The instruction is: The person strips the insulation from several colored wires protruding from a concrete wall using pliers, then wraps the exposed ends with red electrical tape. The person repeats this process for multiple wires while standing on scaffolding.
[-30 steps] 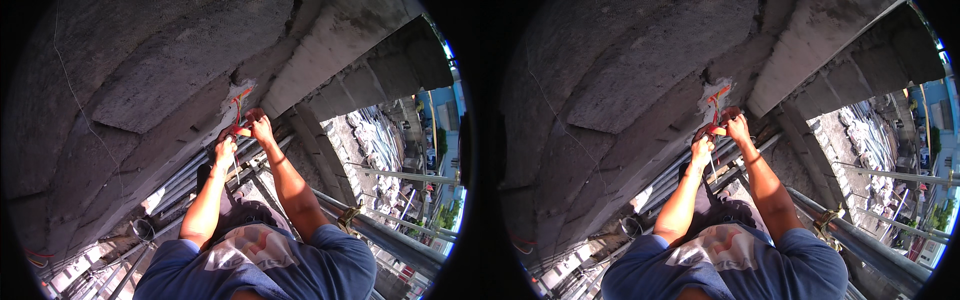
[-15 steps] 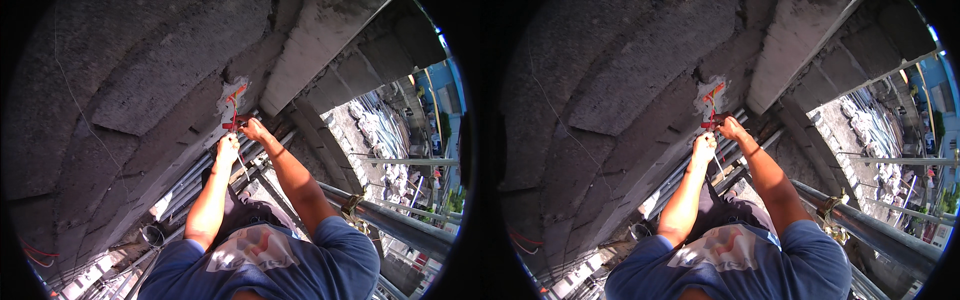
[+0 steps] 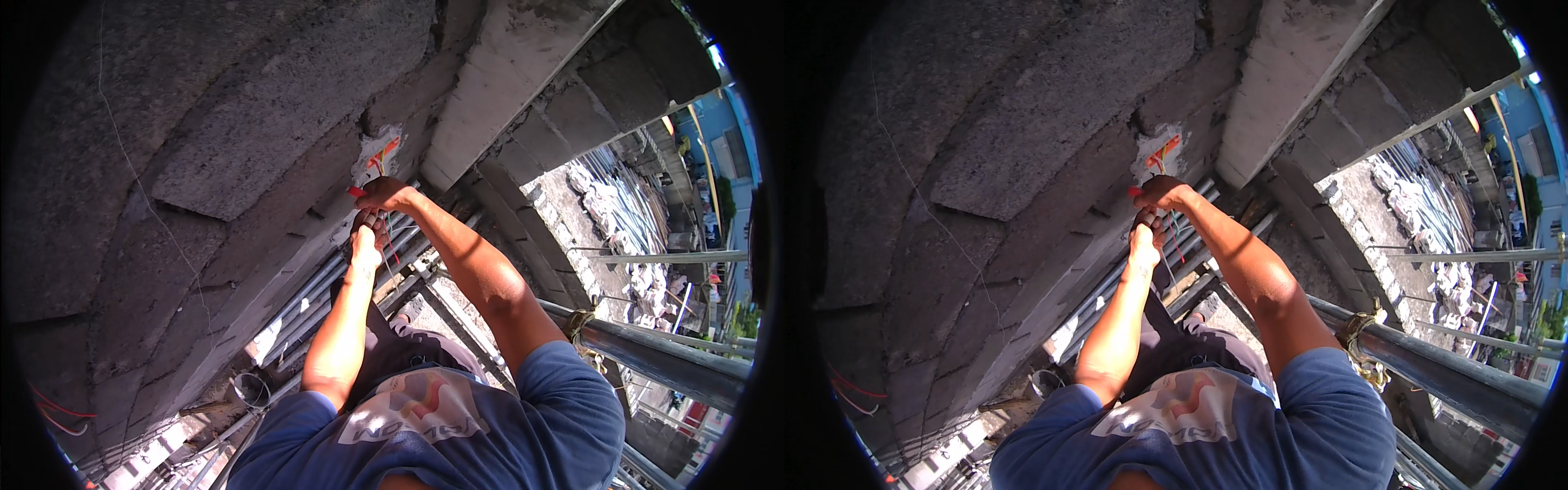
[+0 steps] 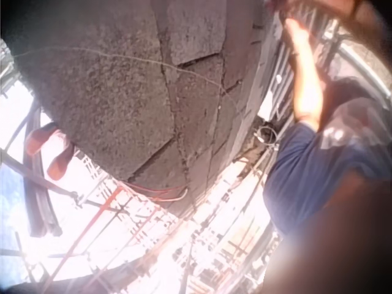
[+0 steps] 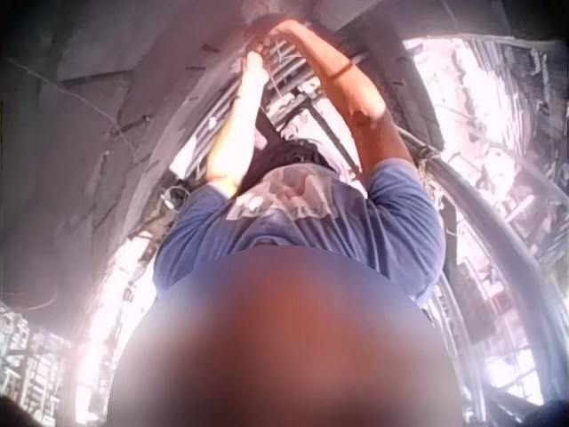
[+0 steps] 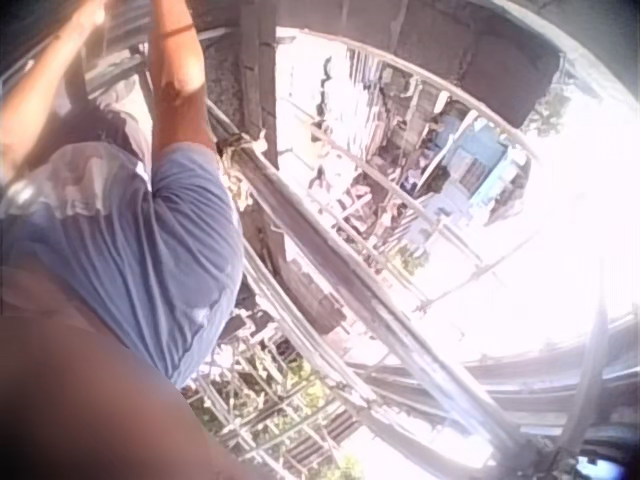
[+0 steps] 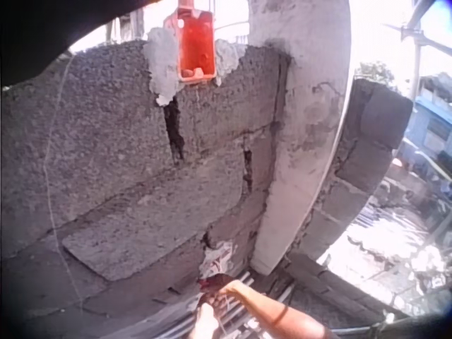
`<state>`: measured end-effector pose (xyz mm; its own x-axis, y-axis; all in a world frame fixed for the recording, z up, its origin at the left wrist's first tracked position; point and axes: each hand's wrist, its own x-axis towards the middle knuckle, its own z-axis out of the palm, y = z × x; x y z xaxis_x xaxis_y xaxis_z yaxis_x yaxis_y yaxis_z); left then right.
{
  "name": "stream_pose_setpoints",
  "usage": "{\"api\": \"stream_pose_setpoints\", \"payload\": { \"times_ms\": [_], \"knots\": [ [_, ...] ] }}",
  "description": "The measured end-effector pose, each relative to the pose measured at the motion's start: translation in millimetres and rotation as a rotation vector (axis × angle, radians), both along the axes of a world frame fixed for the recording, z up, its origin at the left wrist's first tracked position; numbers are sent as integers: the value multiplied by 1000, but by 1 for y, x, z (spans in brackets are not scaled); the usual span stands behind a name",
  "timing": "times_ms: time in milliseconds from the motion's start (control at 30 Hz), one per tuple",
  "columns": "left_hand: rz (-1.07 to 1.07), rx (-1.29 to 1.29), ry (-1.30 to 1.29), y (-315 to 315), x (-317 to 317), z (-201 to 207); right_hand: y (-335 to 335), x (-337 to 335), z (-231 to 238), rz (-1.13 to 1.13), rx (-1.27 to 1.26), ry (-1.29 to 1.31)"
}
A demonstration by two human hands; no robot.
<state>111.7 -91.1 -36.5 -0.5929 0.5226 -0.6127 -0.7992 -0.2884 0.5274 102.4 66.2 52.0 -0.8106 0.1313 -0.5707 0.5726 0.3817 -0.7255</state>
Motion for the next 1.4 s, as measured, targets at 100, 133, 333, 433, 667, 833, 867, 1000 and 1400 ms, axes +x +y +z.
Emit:
{"api": "stream_pose_setpoints", "payload": {
  "times_ms": [100, 133, 333, 433, 667, 833, 867, 1000, 1400],
  "knots": [
    [-42, -33, 10, -9, -16, 2, 33, 3, -4, -218, -316, 38],
    [-118, -21, 42, -12, -21, 5, 47, 7, -7, -235, -302, 22],
    [-199, 103, -280, -8, -29, 23, 84, 44, -42, 265, 432, 672],
    [-172, 261, -461, -2, -22, 26, 72, 61, -62, 86, 440, 673],
    [35, 588, -630, 11, -1, 24, 21, 31, -93, -28, 213, 745],
    [20, 548, -581, 14, 2, 22, 37, 26, -69, 12, -354, 470],
    [4, 506, -598, 14, 3, 22, 42, 28, -60, -98, -160, 471],
    [20, 39, -194, 19, 12, 23, 41, 30, -22, -286, 421, 519],
    [-278, -3, 132, -5, -25, 24, 58, 38, -18, -289, 34, 373]
  ]
}}
